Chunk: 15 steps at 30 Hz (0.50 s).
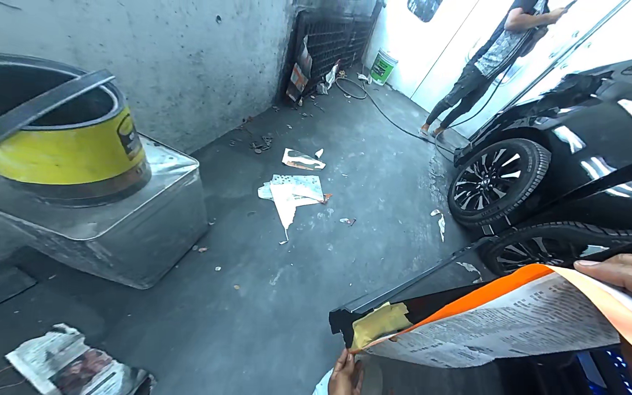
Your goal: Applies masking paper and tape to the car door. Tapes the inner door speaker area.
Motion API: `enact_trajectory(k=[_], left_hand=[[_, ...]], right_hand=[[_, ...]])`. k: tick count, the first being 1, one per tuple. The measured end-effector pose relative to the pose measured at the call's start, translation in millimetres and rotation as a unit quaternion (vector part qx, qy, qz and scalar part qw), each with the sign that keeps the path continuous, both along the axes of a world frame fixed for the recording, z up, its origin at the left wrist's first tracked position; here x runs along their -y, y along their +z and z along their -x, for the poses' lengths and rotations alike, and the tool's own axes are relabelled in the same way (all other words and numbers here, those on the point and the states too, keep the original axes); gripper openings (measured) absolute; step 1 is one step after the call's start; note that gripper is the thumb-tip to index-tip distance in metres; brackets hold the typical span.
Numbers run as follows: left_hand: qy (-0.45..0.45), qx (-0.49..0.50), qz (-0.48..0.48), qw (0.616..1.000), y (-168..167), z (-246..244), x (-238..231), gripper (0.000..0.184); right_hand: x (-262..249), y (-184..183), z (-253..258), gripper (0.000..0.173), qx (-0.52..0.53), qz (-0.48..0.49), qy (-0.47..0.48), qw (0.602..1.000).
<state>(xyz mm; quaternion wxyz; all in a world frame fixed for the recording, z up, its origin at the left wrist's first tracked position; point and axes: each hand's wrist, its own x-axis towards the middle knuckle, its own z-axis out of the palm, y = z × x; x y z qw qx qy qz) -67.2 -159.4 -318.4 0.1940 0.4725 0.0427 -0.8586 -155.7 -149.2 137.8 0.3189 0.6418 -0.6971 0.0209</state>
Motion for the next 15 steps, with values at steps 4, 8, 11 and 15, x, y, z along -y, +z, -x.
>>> enact_trajectory(k=[4, 8, 11, 15], left_hand=[[-0.001, 0.096, 0.045, 0.994, 15.1, 5.1, -0.6, 0.031], [-0.063, 0.096, 0.093, 0.989, 28.4, 0.2, -3.0, 0.041], [-0.125, 0.088, 0.176, 0.972, 27.2, -7.8, -1.1, 0.051], [-0.118, 0.072, 0.214, 0.967, 24.3, -4.3, -5.6, 0.059]], right_hand=[[1.4, -3.0, 0.3, 0.022, -0.01, 0.012, 0.001, 1.0], [4.1, -5.9, 1.2, 0.022, -0.014, 0.024, 0.0, 1.0], [5.1, -7.4, 1.1, 0.023, -0.019, 0.033, 0.001, 0.999], [6.0, -8.3, -1.8, 0.023, -0.037, 0.037, -0.009, 0.999]])
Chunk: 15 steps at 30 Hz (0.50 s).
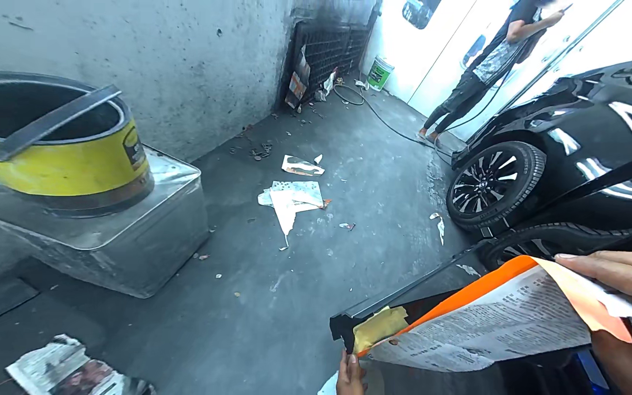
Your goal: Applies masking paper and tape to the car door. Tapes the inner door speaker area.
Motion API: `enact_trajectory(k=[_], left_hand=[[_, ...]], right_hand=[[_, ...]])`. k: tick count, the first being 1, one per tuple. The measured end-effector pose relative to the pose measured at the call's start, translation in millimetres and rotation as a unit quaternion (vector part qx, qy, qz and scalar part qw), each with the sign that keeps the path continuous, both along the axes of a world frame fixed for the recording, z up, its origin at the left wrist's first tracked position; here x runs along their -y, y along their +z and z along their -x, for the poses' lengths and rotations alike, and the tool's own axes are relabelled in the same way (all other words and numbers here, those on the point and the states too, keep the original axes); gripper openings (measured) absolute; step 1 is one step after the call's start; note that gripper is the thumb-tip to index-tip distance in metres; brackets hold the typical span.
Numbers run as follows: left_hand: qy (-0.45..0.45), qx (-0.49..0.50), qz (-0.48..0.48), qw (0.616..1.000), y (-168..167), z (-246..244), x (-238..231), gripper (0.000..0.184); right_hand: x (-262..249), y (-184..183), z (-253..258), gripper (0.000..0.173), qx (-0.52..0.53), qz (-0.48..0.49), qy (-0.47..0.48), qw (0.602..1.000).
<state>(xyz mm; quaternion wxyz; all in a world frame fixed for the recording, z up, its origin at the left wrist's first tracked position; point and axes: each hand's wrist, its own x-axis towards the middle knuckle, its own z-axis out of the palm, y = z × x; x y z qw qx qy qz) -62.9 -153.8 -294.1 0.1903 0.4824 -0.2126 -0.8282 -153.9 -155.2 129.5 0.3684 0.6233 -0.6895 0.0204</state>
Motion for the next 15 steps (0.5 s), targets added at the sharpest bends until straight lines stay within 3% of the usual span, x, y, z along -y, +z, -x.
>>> enact_trajectory(k=[4, 8, 11, 15], left_hand=[[-0.011, -0.034, 0.009, 0.999, -2.7, 0.4, -1.2, 0.072], [-0.005, 0.066, 0.095, 0.993, -2.3, 14.6, -9.7, 0.074], [0.004, 0.131, 0.132, 0.983, 16.1, 12.0, -13.0, 0.065], [-0.011, 0.087, 0.177, 0.98, 19.5, 6.0, -13.3, 0.04]], right_hand=[[0.2, -0.6, -0.6, 0.025, -0.011, 0.006, -0.006, 1.0], [1.3, -4.1, -1.0, 0.027, -0.014, 0.019, -0.009, 1.0], [0.5, -5.4, -0.7, 0.026, -0.025, 0.028, -0.013, 0.999], [-0.6, -5.2, -0.3, 0.026, -0.029, 0.028, -0.015, 0.999]])
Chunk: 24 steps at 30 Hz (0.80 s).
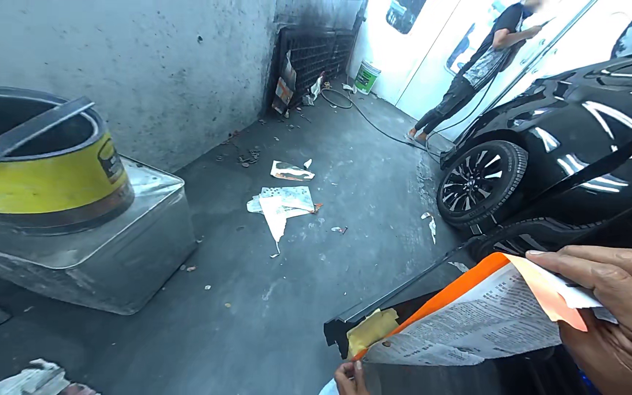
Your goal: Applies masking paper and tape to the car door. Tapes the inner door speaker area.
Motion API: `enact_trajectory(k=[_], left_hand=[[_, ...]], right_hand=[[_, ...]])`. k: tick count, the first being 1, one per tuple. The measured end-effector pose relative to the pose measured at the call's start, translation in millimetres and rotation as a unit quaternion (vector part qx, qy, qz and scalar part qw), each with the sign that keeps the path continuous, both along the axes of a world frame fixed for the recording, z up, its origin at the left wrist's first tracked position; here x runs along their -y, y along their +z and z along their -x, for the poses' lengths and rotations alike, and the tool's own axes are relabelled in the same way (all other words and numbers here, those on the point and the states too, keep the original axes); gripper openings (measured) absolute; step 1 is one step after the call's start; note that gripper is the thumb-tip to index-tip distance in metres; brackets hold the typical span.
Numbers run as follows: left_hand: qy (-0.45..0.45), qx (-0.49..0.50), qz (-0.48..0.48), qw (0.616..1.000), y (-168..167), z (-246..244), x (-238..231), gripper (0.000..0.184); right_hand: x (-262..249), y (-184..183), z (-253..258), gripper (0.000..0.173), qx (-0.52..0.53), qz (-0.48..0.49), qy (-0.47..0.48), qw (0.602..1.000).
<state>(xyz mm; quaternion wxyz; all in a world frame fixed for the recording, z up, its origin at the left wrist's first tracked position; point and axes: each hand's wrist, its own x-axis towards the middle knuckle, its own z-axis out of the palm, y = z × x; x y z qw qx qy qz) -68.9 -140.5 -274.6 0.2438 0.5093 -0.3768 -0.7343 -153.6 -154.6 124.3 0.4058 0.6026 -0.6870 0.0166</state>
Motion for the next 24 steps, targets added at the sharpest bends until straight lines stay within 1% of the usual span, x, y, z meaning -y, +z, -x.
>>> enact_trajectory(k=[2, 5, 8, 10, 11, 13, 15, 17, 20, 21, 22, 24], left_hand=[[-0.009, 0.01, 0.028, 1.0, -2.9, 5.7, 9.0, 0.032], [-0.012, 0.05, 0.025, 0.998, 2.1, 9.1, 18.5, 0.029], [-0.013, 0.046, 0.011, 0.999, -0.2, 6.7, 26.6, 0.028], [-0.017, 0.037, 0.026, 0.999, -0.5, 4.8, 36.1, 0.026], [-0.019, 0.034, 0.047, 0.998, 1.2, 4.4, 42.4, 0.025], [-0.033, 0.05, 0.12, 0.991, 1.8, 2.4, 52.6, 0.027], [-0.051, 0.077, 0.211, 0.973, -3.4, -1.6, 60.1, 0.034], [-0.069, 0.084, 0.288, 0.951, -10.2, -3.2, 67.4, 0.039], [-0.083, 0.033, 0.369, 0.925, -18.3, -3.5, 82.2, 0.045], [-0.096, 0.009, 0.401, 0.911, -22.2, -4.1, 88.2, 0.048], [-0.119, -0.012, 0.433, 0.893, -25.3, -4.4, 95.3, 0.05], [-0.172, -0.033, 0.478, 0.861, -27.4, -7.4, 106.7, 0.049]], right_hand=[[0.4, -0.1, -1.3, 0.025, 0.003, -0.004, 0.002, 1.0], [-0.2, -3.4, -1.6, 0.023, 0.002, -0.002, 0.01, 1.0], [1.0, -5.7, -4.5, 0.024, -0.004, 0.001, -0.002, 1.0], [3.4, -6.8, -8.1, 0.024, -0.011, 0.002, -0.013, 1.0], [5.0, -7.4, -9.7, 0.024, -0.012, 0.005, -0.017, 1.0], [7.8, -8.0, -13.8, 0.024, -0.012, 0.012, -0.021, 1.0], [10.2, -8.2, -17.7, 0.023, -0.012, 0.015, -0.023, 1.0], [12.1, -7.1, -21.0, 0.022, -0.017, 0.015, -0.028, 0.999], [14.7, -6.5, -24.0, 0.022, -0.018, 0.009, -0.047, 0.999], [16.0, -6.6, -25.0, 0.022, -0.016, 0.008, -0.056, 0.998], [17.6, -6.6, -25.8, 0.022, -0.016, 0.008, -0.067, 0.998], [20.4, -7.9, -27.1, 0.022, -0.014, 0.012, -0.09, 0.996]])
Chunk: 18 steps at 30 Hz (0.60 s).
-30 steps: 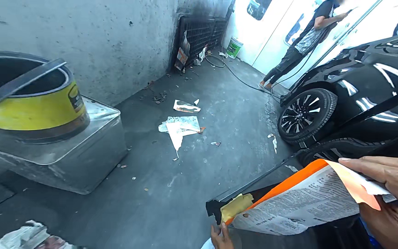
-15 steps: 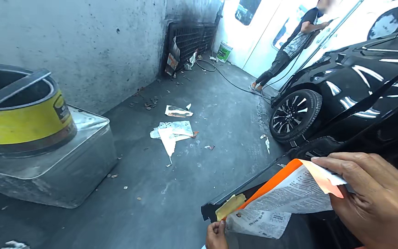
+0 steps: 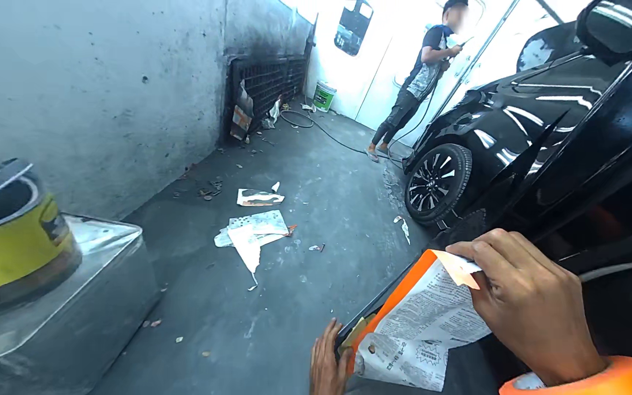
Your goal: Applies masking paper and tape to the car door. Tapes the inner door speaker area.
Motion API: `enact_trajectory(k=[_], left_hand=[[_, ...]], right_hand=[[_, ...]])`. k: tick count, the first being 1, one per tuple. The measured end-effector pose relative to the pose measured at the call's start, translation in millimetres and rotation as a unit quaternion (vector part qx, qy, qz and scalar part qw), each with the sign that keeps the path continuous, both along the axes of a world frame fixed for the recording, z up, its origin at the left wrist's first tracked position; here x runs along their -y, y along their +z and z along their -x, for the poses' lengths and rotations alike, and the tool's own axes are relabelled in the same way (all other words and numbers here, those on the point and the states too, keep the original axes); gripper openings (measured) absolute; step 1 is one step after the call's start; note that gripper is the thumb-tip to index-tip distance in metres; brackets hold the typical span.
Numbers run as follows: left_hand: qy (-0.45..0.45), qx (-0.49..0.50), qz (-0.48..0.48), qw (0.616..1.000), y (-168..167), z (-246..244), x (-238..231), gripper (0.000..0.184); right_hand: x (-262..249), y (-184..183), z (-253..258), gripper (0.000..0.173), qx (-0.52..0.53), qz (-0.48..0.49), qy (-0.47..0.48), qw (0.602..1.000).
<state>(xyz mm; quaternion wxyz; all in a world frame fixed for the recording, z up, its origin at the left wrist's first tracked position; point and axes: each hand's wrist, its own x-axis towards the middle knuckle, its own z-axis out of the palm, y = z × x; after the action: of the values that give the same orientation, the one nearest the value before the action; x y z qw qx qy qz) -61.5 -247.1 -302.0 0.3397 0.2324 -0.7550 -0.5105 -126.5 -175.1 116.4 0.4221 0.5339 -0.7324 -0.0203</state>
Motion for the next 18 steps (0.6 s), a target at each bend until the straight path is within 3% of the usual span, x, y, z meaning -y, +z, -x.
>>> enact_trajectory(k=[7, 12, 18], left_hand=[[-0.056, -0.026, 0.115, 0.991, 27.5, 3.9, 26.2, 0.034], [-0.121, -0.04, 0.104, 0.986, 42.9, 6.3, 43.5, 0.036], [-0.119, -0.108, 0.126, 0.979, 67.3, 15.8, 49.0, 0.038]], right_hand=[[7.8, -2.4, -8.7, 0.023, 0.021, 0.011, -0.05, 0.998], [12.3, -0.2, -16.4, 0.024, 0.021, 0.005, -0.088, 0.996], [18.4, 5.9, -26.9, 0.023, -0.032, -0.03, -0.098, 0.994]])
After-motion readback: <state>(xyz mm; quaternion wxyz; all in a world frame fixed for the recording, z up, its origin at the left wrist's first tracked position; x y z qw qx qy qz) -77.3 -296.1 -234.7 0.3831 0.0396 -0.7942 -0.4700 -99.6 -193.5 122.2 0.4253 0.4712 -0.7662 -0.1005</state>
